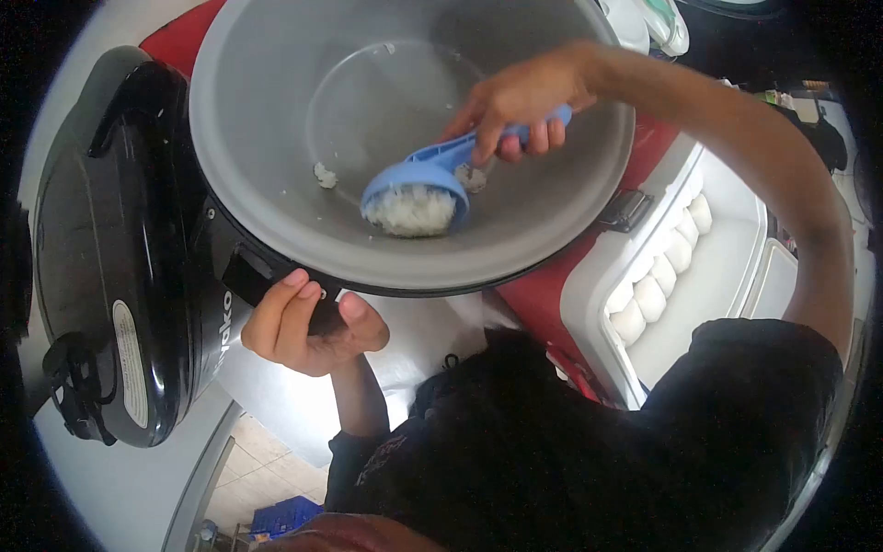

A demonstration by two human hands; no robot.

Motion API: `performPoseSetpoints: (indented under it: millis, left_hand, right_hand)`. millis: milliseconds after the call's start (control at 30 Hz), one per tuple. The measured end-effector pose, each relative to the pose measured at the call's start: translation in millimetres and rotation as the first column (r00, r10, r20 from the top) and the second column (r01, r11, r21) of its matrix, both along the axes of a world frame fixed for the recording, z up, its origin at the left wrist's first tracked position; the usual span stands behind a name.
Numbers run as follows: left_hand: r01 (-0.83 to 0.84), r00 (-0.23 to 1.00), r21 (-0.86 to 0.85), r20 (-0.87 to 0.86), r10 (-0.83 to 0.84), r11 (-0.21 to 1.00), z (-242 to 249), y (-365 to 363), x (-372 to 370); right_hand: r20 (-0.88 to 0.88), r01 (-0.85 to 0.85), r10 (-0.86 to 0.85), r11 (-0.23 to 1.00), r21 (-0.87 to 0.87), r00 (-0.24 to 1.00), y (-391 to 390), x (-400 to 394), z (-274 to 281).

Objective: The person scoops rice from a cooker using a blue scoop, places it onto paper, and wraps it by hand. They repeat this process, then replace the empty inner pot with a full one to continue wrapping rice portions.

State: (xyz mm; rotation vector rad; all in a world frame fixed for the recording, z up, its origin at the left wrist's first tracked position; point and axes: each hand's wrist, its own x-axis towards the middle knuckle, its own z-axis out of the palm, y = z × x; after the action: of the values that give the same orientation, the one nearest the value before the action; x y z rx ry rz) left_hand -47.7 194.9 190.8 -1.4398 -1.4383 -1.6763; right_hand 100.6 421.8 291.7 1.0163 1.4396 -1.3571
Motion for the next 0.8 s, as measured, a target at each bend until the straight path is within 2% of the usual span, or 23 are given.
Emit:
performPoseSetpoints:
  millis: [33,100,167,233,267,300,333,367,433,500,567,600,667,700,767,800]
  left_hand:
    - [-0.031,0.999,-0.026,-0.021,0.030,0.999,0,-1,0]
    - [-0.085,0.996,-0.075,-0.046,0.082,0.994,1,-4,3]
    - [-0.070,0.997,-0.076,-0.036,0.068,0.995,0,-3,2]
    - [-0.054,0.998,-0.077,-0.021,0.053,0.996,0,-2,2]
    - [-0.073,0.997,-0.062,-0.017,0.072,0.995,0,-1,3]
    - [-0.089,0.996,-0.050,-0.013,0.089,0.995,0,-1,5]
    - [-0.084,0.996,-0.054,-0.010,0.084,0.995,0,-1,6]
    - [-0.097,0.995,-0.054,-0.014,0.097,0.994,0,-1,6]
    - [-0.112,0.994,-0.055,-0.024,0.111,0.992,-1,-1,3]
    - [-0.099,0.995,-0.069,-0.035,0.097,0.993,-1,-2,4]
    - [-0.100,0.995,-0.066,-0.032,0.098,0.993,1,0,5]
    - [-0.113,0.993,-0.072,-0.036,0.111,0.991,2,-2,5]
    - [-0.134,0.991,-0.087,-0.026,0.132,0.987,4,-2,8]
    - [-0.147,0.989,-0.087,-0.032,0.145,0.985,3,-1,8]
    - [-0.127,0.992,-0.104,-0.032,0.125,0.986,3,-2,6]
    - [-0.129,0.991,-0.099,-0.043,0.125,0.987,2,-2,5]
  right_hand:
    - [0.037,0.054,-0.051,0.994,-0.095,0.998,16,1,0]
    - [0.084,0.017,-0.009,0.995,-0.101,0.996,38,-8,18]
    - [0.128,-0.030,0.042,0.995,-0.095,0.991,65,-14,25]
    - [0.065,-0.276,0.269,0.944,0.181,0.961,87,-10,25]
    - [0.068,-0.277,0.269,0.944,0.180,0.961,82,-4,20]
    - [0.035,-0.418,0.512,0.660,0.624,0.858,69,4,8]
    - [0.128,-0.365,0.701,0.199,0.909,0.701,55,12,-3]
    - [0.126,-0.366,0.699,0.205,0.908,0.704,44,20,-13]
    - [0.426,-0.697,0.650,0.229,0.680,0.629,22,28,-26]
    - [0.449,-0.768,0.630,0.445,0.461,0.634,-29,5,-3]
    - [0.248,-0.711,0.702,0.503,0.492,0.668,-54,7,-12]
    - [0.250,-0.708,0.696,0.508,0.492,0.673,-57,5,-12]
    - [0.046,-0.581,0.630,0.682,0.445,0.775,-57,-5,-11]
    - [0.046,-0.584,0.636,0.674,0.452,0.770,-55,-1,-16]
    - [-0.223,-0.465,0.663,0.688,0.557,0.715,-50,3,-27]
    - [-0.229,-0.459,0.664,0.686,0.564,0.712,-44,0,-23]
